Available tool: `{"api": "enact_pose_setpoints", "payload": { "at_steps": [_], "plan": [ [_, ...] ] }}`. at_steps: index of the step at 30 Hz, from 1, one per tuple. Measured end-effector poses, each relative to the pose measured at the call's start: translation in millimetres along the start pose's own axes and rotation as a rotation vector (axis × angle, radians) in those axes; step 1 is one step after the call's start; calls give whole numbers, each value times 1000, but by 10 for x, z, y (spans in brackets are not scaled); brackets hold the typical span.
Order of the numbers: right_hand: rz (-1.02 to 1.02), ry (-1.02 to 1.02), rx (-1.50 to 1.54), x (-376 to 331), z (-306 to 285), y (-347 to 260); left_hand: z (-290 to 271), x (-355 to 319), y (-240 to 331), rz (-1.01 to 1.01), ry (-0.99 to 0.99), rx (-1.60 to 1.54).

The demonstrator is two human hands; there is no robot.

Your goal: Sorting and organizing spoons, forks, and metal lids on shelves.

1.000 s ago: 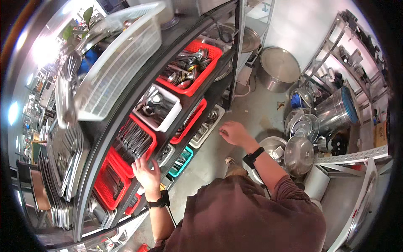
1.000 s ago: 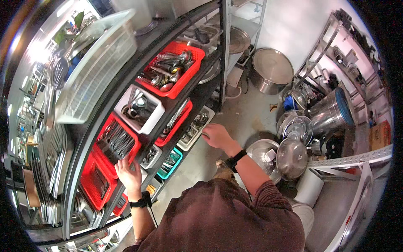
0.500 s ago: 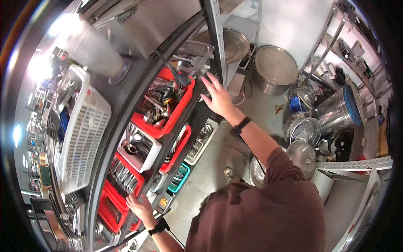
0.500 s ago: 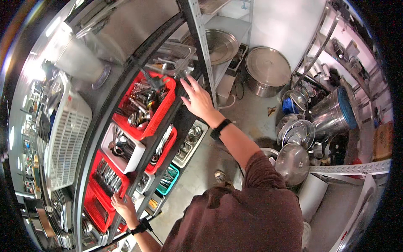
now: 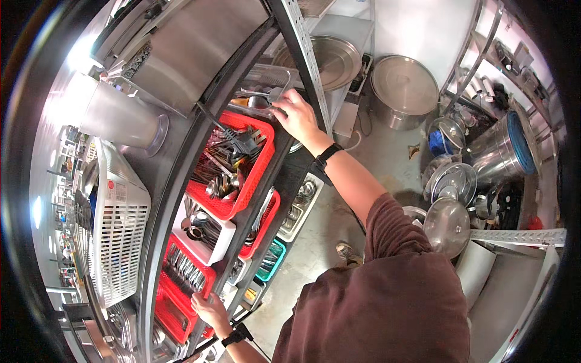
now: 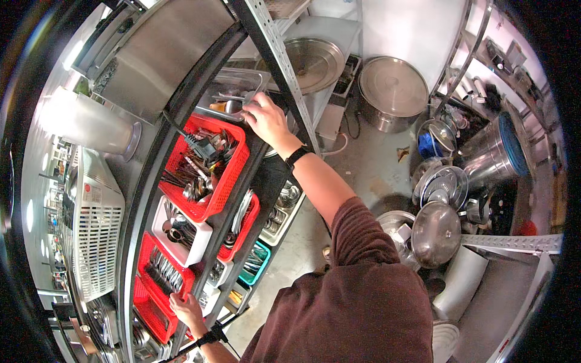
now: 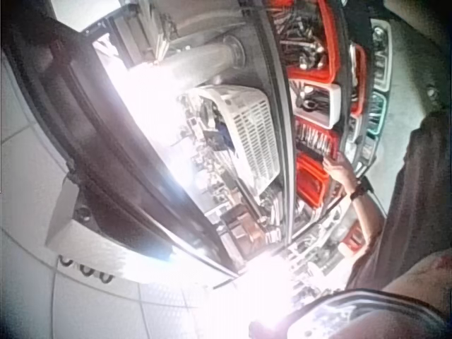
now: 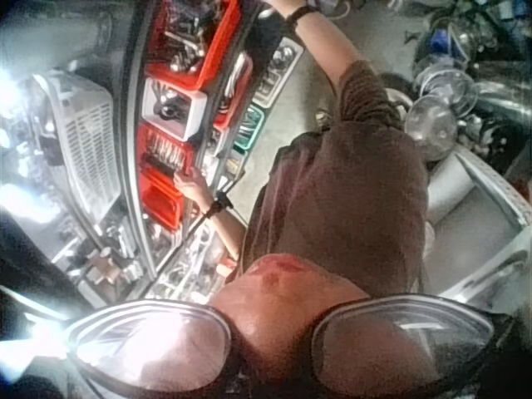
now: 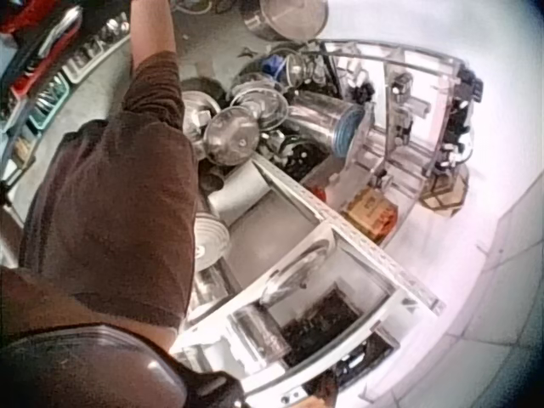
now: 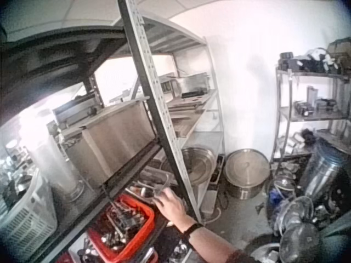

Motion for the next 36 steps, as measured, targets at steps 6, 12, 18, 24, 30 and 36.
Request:
{"api": "enact_pose_setpoints", "payload": {
  "at_steps": [6, 12, 18, 24, 30, 36],
  "plan": [
    [-101, -125, -217, 78, 125, -88, -53, -3, 83, 50, 57, -3],
    [-98, -249, -190, 113, 338, -28, -4, -11, 29, -19, 32, -16],
    [-35, -295, -190, 48, 336, 15, -13, 9, 8, -34, 43, -26],
    [-38, -248, -151, -34, 290, -2, -15, 1, 37, -3, 41, -3],
    [-33, -251, -134, 33, 401, 57, 2, 11, 25, -8, 44, 20],
    [-48, -260, -161, 61, 362, 41, 48, -5, -35, -24, -21, 25]
  ]
}}
Point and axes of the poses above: each hand's wrist, its own x-axis towards the middle knuckle, its own z-axis out of the palm, y = z × x, the point moved 9 cm from there along x, towards the middle knuckle, and after that the axes turned 1 degree about y, right-handed, at the moved point
